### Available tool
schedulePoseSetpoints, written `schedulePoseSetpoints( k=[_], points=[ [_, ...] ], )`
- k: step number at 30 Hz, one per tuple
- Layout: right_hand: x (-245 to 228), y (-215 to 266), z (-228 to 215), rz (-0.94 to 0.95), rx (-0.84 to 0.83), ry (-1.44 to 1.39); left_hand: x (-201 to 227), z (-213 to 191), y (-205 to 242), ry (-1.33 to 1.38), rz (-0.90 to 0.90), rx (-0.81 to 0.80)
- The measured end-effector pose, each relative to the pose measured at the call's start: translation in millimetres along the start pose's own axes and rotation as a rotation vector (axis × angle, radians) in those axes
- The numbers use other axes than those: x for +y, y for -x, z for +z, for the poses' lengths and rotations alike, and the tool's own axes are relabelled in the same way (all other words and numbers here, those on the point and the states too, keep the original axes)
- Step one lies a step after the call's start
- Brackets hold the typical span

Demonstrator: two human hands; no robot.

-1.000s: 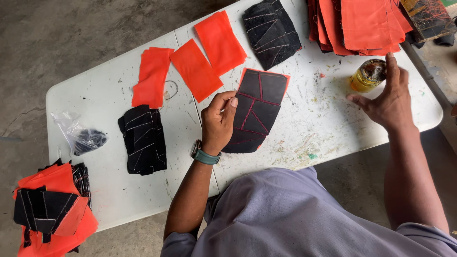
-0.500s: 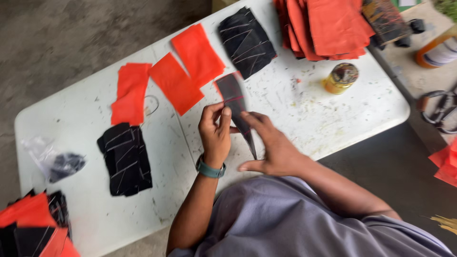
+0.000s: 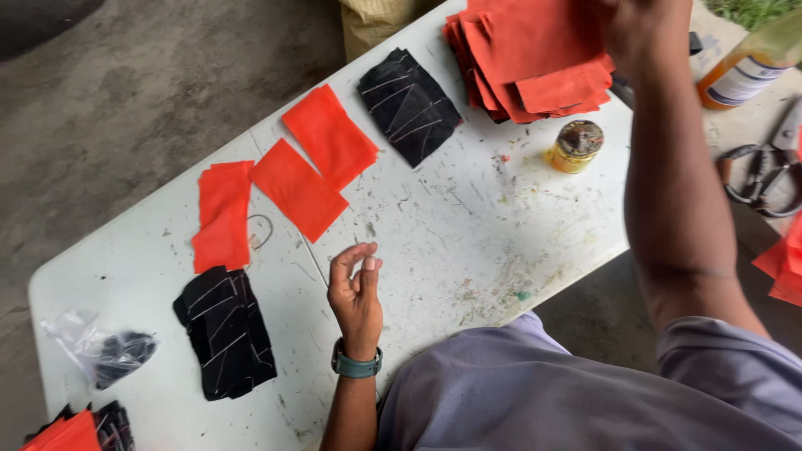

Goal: The person repeatedly applies glue from a small jar to orange fabric pieces using a brush, then places a black fabric piece on top and presses it down. The person continues this process with multiple fabric pieces on a white table.

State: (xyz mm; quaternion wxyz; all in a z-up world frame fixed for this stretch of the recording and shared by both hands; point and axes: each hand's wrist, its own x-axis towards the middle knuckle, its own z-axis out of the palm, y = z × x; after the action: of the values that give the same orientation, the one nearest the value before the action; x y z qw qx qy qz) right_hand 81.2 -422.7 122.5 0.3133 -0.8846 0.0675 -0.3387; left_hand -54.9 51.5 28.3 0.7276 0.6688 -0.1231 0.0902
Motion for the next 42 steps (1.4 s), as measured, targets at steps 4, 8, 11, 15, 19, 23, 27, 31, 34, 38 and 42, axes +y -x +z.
schedulePoseSetpoints(
  k=[4, 8, 11, 15, 19, 23, 27, 31, 34, 38, 42],
  points=[
    [73, -25, 22, 0.095, -0.239, 0.225, -22, -17, 11, -0.101, -0.173, 0.063],
    [80, -21, 52, -0.1, -0.288, 0.41, -24, -30, 10, -0.38, -0.014, 0.042],
    [59, -14, 32, -0.386, -0.019, 0.485, -25, -17, -14, -0.616, 0.177, -0.038],
    [-19, 5, 12, -0.381, -0.084, 0.098, -33, 29, -73, -0.636, 0.258, -0.201],
    [-88, 48, 25, -0.238, -0.241, -0.181, -48, 97, -149, -0.854, 0.063, -0.341],
    [-119, 80, 72, -0.221, -0.429, -0.257, -88, 120, -176, -0.906, 0.121, -0.336],
    [-114, 84, 118, -0.133, -0.42, -0.396, -130, 114, -192, -0.878, 0.194, -0.271],
    [-97, 86, 167, 0.244, -0.47, -0.547, -129, 88, -203, -0.762, 0.266, -0.021],
    [-73, 94, 188, 0.068, -0.478, -0.483, -90, 56, -215, -0.543, 0.1, 0.085],
    [-68, 101, 201, -0.281, -0.444, -0.055, -16, 14, -211, -0.365, 0.168, 0.079],
    [-78, 103, 187, -0.171, -0.471, -0.171, 40, -3, -183, -0.217, 0.069, -0.017]
  ],
)
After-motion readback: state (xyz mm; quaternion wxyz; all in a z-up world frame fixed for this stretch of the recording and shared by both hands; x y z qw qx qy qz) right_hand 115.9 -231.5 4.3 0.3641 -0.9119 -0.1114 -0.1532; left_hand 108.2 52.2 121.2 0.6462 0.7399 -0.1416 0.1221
